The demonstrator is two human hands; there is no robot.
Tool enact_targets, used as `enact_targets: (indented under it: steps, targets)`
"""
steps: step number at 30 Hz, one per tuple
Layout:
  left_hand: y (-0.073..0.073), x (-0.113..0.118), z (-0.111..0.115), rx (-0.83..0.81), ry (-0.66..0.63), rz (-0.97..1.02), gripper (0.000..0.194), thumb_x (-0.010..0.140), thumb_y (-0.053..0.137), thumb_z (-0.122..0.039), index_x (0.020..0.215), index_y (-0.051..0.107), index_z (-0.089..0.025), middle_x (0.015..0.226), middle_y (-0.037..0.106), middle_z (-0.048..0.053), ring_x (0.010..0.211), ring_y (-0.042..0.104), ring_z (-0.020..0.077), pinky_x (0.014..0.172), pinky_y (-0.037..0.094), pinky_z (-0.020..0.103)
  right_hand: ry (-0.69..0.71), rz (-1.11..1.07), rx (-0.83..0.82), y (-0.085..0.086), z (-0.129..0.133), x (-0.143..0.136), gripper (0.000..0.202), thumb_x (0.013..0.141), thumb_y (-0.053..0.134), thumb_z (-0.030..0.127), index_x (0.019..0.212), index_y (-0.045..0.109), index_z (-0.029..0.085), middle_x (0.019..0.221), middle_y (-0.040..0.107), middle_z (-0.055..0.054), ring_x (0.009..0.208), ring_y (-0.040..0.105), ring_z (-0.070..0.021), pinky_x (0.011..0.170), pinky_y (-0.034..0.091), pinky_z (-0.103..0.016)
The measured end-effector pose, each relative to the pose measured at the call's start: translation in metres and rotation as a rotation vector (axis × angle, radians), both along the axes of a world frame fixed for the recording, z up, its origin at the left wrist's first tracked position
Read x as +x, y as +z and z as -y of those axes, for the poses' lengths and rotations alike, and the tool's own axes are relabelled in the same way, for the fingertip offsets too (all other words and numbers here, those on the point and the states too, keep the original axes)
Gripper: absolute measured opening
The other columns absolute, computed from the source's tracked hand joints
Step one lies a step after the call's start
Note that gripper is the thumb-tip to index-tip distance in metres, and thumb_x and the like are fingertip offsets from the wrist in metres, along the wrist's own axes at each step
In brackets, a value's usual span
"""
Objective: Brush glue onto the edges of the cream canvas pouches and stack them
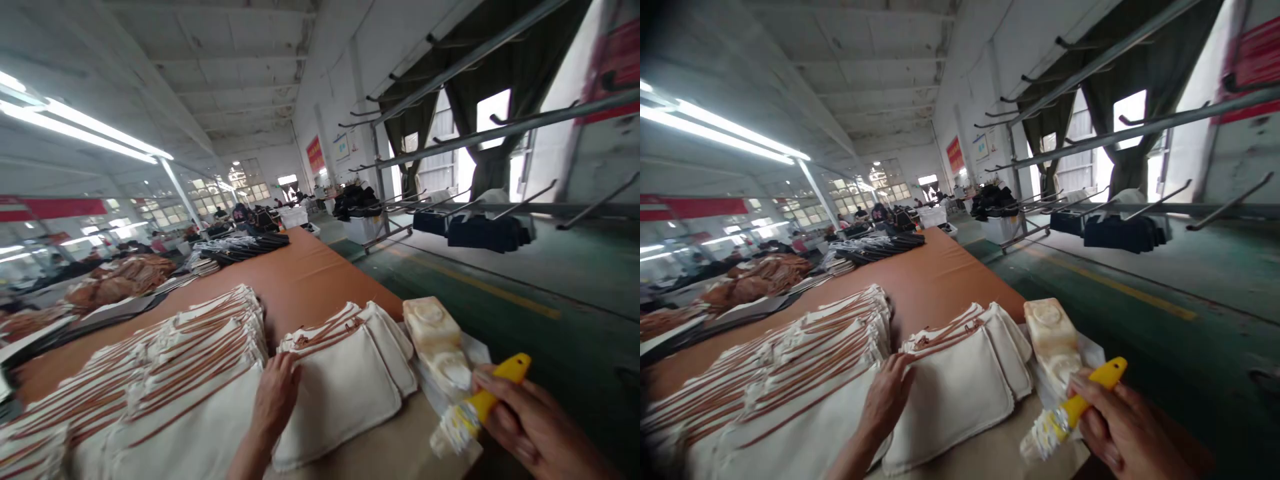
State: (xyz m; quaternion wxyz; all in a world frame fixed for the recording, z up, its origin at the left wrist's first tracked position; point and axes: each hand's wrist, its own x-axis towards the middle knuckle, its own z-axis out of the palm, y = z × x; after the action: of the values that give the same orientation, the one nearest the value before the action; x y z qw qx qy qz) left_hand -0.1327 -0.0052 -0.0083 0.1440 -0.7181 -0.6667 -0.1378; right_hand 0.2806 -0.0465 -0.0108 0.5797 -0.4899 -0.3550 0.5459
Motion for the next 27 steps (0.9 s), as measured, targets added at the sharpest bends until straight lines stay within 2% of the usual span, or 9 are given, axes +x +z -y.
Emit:
enact_targets:
  steps: [3, 5, 9, 12, 16, 20, 22, 25, 27]
  targets:
    - [-0.007, 0.057, -0.033, -0.07, -0.127, 0.031, 0.027, 0.096, 0.042, -0.03, 0.118, 0.058, -0.026, 0.122, 0.063, 0.004, 0.115, 0.054, 0.0231, 0.099, 0.039, 0.034, 0.064, -0.151, -0.087, 0.015, 0.006, -0.001, 0.051, 0.066, 0.072, 0.059, 0.05, 0.043, 0.021, 0.038, 0.033, 0.006, 0.032, 0.026, -0.0049, 0.036, 0.025, -0.022]
    - [-0.01, 0.083, -0.051, -0.098, -0.132, 0.049, 0.025, 0.095, 0.044, -0.029, 0.114, 0.06, -0.025, 0.117, 0.064, 0.006, 0.112, 0.056, 0.0244, 0.096, 0.04, 0.036, 0.046, -0.185, -0.089, 0.019, 0.009, 0.004, 0.054, 0.062, 0.075, 0.061, 0.049, 0.042, 0.02, 0.037, 0.031, 0.007, 0.032, 0.024, -0.0035, 0.036, 0.022, -0.021]
    - [-0.012, 0.11, -0.077, -0.133, -0.075, 0.082, 0.017, 0.089, 0.055, -0.031, 0.099, 0.063, -0.02, 0.106, 0.067, 0.009, 0.102, 0.061, 0.0271, 0.084, 0.043, 0.036, 0.039, -0.232, -0.104, 0.021, 0.012, 0.022, 0.056, 0.061, 0.077, 0.061, 0.048, 0.041, 0.019, 0.039, 0.034, 0.007, 0.033, 0.026, -0.0028, 0.037, 0.022, -0.019]
    - [-0.009, 0.118, -0.081, -0.125, -0.093, 0.113, 0.013, 0.084, 0.062, -0.027, 0.095, 0.062, -0.02, 0.096, 0.071, 0.007, 0.092, 0.065, 0.0245, 0.075, 0.045, 0.031, 0.027, -0.249, -0.101, 0.021, 0.014, 0.029, 0.059, 0.061, 0.076, 0.062, 0.046, 0.039, 0.019, 0.036, 0.031, 0.008, 0.031, 0.024, -0.0021, 0.035, 0.02, -0.019]
    - [0.002, 0.123, -0.062, 0.029, -0.16, 0.15, 0.006, 0.088, 0.059, -0.024, 0.093, 0.06, -0.021, 0.091, 0.072, 0.005, 0.084, 0.067, 0.0217, 0.069, 0.046, 0.028, 0.037, -0.245, -0.078, 0.022, 0.019, 0.035, 0.061, 0.062, 0.075, 0.064, 0.046, 0.036, 0.02, 0.035, 0.03, 0.008, 0.031, 0.025, -0.0027, 0.035, 0.02, -0.02]
    - [0.011, 0.126, -0.018, 0.272, -0.296, 0.163, 0.01, 0.094, 0.054, -0.03, 0.094, 0.06, -0.022, 0.095, 0.069, 0.005, 0.091, 0.065, 0.0192, 0.079, 0.048, 0.029, 0.051, -0.279, -0.069, 0.023, 0.023, 0.044, 0.056, 0.065, 0.075, 0.059, 0.05, 0.038, 0.02, 0.037, 0.033, 0.008, 0.033, 0.026, -0.0033, 0.036, 0.023, -0.02]
    - [0.013, 0.129, 0.006, 0.37, -0.34, 0.164, 0.012, 0.095, 0.054, -0.029, 0.087, 0.06, -0.022, 0.086, 0.068, 0.003, 0.082, 0.064, 0.0168, 0.077, 0.047, 0.027, 0.046, -0.308, -0.064, 0.023, 0.024, 0.048, 0.056, 0.066, 0.076, 0.057, 0.049, 0.038, 0.019, 0.038, 0.033, 0.008, 0.034, 0.026, -0.0026, 0.037, 0.023, -0.019]
    - [0.012, 0.135, 0.032, 0.444, -0.351, 0.156, 0.012, 0.093, 0.058, -0.025, 0.082, 0.06, -0.021, 0.072, 0.062, 0.0, 0.068, 0.059, 0.0154, 0.068, 0.045, 0.026, 0.036, -0.346, -0.083, 0.028, 0.026, 0.049, 0.055, 0.064, 0.078, 0.055, 0.049, 0.04, 0.018, 0.038, 0.034, 0.007, 0.033, 0.027, -0.0021, 0.038, 0.023, -0.018]
    - [0.011, 0.138, 0.041, 0.475, -0.321, 0.164, 0.011, 0.091, 0.06, -0.025, 0.081, 0.06, -0.021, 0.07, 0.059, 0.0, 0.066, 0.057, 0.0157, 0.064, 0.043, 0.026, 0.028, -0.364, -0.122, 0.032, 0.028, 0.048, 0.057, 0.058, 0.08, 0.057, 0.048, 0.041, 0.018, 0.037, 0.035, 0.006, 0.032, 0.027, -0.0019, 0.037, 0.02, -0.018]
